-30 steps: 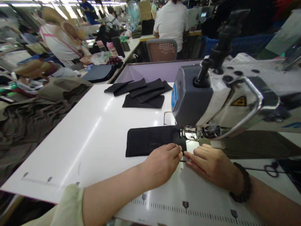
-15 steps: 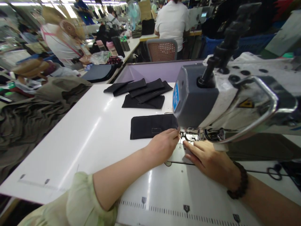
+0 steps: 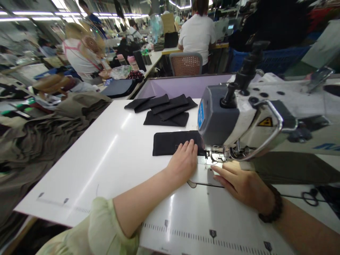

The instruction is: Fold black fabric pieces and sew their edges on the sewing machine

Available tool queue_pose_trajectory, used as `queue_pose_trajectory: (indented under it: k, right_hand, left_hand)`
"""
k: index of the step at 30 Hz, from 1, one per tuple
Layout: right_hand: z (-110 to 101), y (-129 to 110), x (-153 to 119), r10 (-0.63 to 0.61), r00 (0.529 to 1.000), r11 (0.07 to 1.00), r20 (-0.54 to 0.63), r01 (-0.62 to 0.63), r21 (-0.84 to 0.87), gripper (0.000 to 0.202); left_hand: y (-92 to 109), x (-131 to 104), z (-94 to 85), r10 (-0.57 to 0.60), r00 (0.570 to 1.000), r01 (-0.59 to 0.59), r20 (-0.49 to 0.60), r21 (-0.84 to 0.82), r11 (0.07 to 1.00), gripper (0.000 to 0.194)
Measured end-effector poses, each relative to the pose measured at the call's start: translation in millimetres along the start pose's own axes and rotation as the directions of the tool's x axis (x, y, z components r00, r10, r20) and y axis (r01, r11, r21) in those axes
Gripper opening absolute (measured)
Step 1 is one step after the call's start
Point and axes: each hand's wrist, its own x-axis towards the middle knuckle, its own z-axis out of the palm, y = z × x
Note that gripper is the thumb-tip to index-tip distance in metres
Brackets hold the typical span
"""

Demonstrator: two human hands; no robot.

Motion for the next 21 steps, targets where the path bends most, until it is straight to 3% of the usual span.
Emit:
queue_pose_trajectory:
  k: [2,4,9,13,16,19,21]
  right_hand:
    - [-7,4,-2,-0.030,0.995,1.000,-0.098,0.030,0.007,0.023]
    - [-12,10,-5,-0.003,0.985,1.000,-0.175,0.003,-0.005,0.019]
    - [-12,23,-11,0.058,0.967,0.997,-0.247,-0.070,-0.041,0.017]
    - [-9,26,-12,0.080,0.965,0.990,-0.251,-0.107,-0.094,0.019]
    - [-12,30,-12,0.161,0.952,0.962,-0.259,-0.209,-0.173,0.018]
    - [-16,37,-13,0.277,0.938,0.913,-0.206,-0.324,-0.247,0.020]
    - [-17,42,-14,0.331,0.934,0.894,-0.137,-0.357,-0.272,0.023]
  left_hand:
    - [0,-14,-0.6,0.000,0.997,-0.005,0.074,0.061,0.998,0.036]
    - [3,-37,-2.4,0.081,0.988,-0.092,0.130,0.085,0.992,0.038]
    - [13,-97,-8.3,0.181,0.978,-0.188,0.105,0.054,0.981,0.040]
    - [14,-112,-8.0,0.186,0.979,-0.186,0.083,-0.002,0.983,0.041]
    - [11,-114,-7.5,0.193,0.980,-0.188,0.055,-0.097,0.977,0.043]
    - [1,-117,-17.3,0.084,0.994,-0.103,-0.068,-0.362,0.927,0.051]
    - [-11,-117,-31.8,-0.164,0.975,0.034,-0.148,-0.634,0.773,0.054]
